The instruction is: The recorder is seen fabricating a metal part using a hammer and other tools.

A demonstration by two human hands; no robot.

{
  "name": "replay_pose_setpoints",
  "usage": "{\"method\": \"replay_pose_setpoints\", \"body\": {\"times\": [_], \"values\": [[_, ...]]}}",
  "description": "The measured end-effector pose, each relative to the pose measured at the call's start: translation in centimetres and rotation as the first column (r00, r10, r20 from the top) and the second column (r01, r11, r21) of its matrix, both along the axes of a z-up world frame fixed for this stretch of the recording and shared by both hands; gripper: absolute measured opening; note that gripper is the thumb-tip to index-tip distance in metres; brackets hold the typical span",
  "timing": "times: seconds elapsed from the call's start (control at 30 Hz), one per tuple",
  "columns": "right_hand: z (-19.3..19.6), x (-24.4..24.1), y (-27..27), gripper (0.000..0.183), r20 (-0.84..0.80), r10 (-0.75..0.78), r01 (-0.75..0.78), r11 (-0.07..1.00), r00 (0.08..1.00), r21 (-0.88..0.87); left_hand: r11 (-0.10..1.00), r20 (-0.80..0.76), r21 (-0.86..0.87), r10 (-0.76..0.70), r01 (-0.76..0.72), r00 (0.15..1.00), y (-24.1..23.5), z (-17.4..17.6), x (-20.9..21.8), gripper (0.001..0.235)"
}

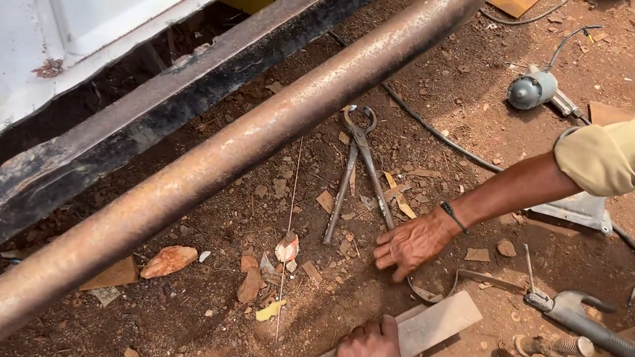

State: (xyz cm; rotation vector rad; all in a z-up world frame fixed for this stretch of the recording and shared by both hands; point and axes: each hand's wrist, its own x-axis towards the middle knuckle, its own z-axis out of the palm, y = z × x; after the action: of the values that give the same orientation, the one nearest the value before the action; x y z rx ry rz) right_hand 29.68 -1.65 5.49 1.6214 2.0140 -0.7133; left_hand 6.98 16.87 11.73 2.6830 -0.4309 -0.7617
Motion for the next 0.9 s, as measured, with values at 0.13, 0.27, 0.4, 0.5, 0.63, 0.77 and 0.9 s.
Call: {"method": "replay_pose_setpoints", "body": {"times": [0.13, 0.27, 0.4, 0.5, 0.63, 0.77, 0.9], "values": [[-5.9, 2.3, -3.9, 0.032, -0.07, 0.247, -0.196, 0.887, 0.966, 0.419, 0.998, 0.016, -0.04, -0.039, 0.04, 0.999, -0.5, -0.5, 0.2, 0.069], [-0.6, 2.2, -4.9, 0.016, -0.075, 0.331, -0.228, 0.779, 0.941, 0.583, 0.999, -0.036, 0.019, -0.044, 0.045, 0.998, -0.4, -0.5, 0.3, 0.073], [9.0, 2.3, -5.4, 0.008, 0.063, 0.372, -0.346, 0.771, 0.926, 0.534, 0.998, 0.079, -0.044, -0.032, 0.036, 0.996, -0.6, -0.9, 0.2, 0.073], [13.7, 3.0, -6.2, 0.031, -0.151, 0.22, -0.134, 0.889, 0.964, 0.438, 1.0, 0.015, -0.022, -0.012, 0.013, 1.0, -0.5, 0.0, 0.4, 0.067], [17.4, 2.7, -7.7, 0.039, -0.434, -0.097, 0.272, 0.892, 0.896, 0.362, 1.0, 0.029, 0.008, -0.008, 0.008, 1.0, -0.5, 0.7, 0.4, 0.072], [21.4, 1.1, -7.4, 0.033, -0.62, -0.285, 0.535, 0.804, 0.731, 0.26, 0.999, -0.053, 0.034, 0.038, -0.036, 0.998, -0.4, 3.6, 1.1, 0.062], [22.4, 2.5, -8.0, 0.029, -0.574, -0.552, 0.713, 0.696, 0.605, 0.084, 0.995, -0.104, 0.052, 0.094, -0.089, 0.99, 0.0, 4.0, 2.2, 0.062]]}}
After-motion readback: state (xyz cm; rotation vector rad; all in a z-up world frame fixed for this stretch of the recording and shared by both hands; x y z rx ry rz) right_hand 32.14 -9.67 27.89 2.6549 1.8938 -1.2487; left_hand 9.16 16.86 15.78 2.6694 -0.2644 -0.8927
